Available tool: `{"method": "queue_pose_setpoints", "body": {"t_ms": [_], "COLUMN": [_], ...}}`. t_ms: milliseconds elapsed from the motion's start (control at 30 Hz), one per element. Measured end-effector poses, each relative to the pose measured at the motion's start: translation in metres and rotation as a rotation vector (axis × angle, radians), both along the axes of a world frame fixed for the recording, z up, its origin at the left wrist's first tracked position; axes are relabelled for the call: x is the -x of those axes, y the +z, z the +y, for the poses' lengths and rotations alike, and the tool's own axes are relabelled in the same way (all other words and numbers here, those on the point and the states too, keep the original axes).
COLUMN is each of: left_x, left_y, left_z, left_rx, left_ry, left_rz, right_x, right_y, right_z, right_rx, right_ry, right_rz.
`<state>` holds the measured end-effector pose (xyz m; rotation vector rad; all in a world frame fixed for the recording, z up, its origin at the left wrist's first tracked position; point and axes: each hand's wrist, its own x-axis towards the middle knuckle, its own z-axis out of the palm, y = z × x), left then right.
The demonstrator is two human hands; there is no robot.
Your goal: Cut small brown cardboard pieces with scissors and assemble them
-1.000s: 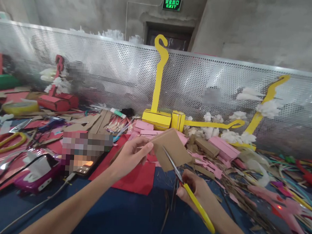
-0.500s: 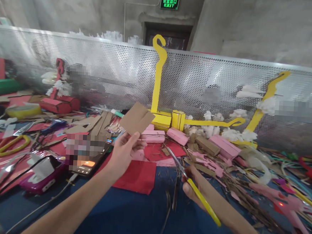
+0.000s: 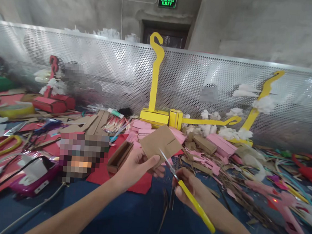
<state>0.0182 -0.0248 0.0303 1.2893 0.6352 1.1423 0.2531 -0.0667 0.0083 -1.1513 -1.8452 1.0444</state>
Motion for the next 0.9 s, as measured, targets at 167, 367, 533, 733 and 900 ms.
{"method": "queue_pose_setpoints", "body": {"t_ms": [167, 367, 533, 733, 900], "left_x": [-0.002, -0.003, -0.003, -0.003, -0.005], "left_y": [0.000, 0.000, 0.001, 0.000, 0.000], "left_z": [-0.003, -0.004, -0.004, -0.004, -0.005], "left_rx": [-0.031, -0.038, -0.044, -0.037, -0.039], "left_ry": [0.023, 0.045, 0.069, 0.065, 0.073], "left_rz": [-0.005, -0.034, -0.039, -0.026, -0.022], "right_x": [0.006, 0.006, 0.007, 0.007, 0.006], "right_y": [0.006, -0.006, -0.002, 0.005, 0.005], "right_z": [-0.002, 0.002, 0.000, -0.004, -0.003], "right_rx": [0.090, 0.108, 0.120, 0.163, 0.155], "right_ry": [0.057, 0.055, 0.070, 0.066, 0.093], "right_rz": [-0.009, 0.040, 0.094, 0.113, 0.106]}}
